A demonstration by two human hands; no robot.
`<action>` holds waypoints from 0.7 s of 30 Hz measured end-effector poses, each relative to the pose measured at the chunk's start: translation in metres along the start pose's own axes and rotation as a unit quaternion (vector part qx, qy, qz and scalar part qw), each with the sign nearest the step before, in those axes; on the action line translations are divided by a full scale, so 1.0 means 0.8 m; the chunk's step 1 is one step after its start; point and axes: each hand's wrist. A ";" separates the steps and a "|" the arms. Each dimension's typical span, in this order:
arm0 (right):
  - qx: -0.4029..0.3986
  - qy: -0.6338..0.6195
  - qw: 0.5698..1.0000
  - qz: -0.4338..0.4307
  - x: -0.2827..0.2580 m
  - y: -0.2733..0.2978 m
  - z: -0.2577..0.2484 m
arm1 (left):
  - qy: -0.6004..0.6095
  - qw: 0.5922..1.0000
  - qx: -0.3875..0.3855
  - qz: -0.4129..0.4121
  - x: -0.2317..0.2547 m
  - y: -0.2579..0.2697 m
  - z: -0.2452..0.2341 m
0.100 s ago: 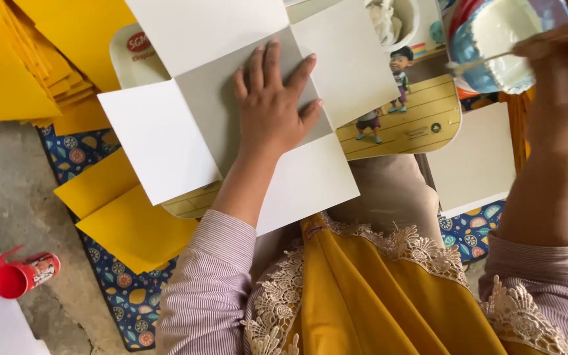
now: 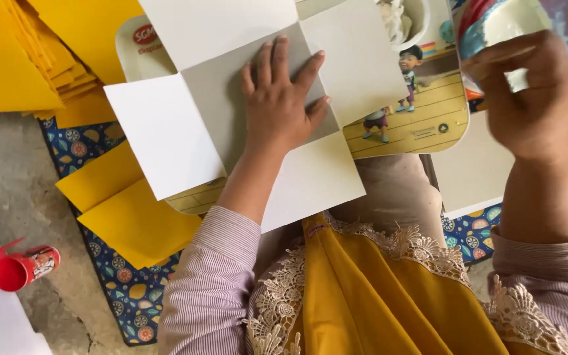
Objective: The person sits on the floor and applies white glue with a small stick onto a white paper sheet, then presses the paper onto a yellow envelope folder on a children's tray, smoothing it with their hand, and repeats the process on additional sheets.
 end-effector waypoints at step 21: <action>-0.040 0.032 0.999 0.009 0.031 -0.061 0.059 | 0.014 0.998 -0.053 -0.040 -0.004 0.001 0.015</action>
Point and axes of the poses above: each hand's wrist, its own y-axis away from the middle knuckle, its own z-axis out of the palm, x = y × z, and after that the axes turned 5 degrees about z, right-handed
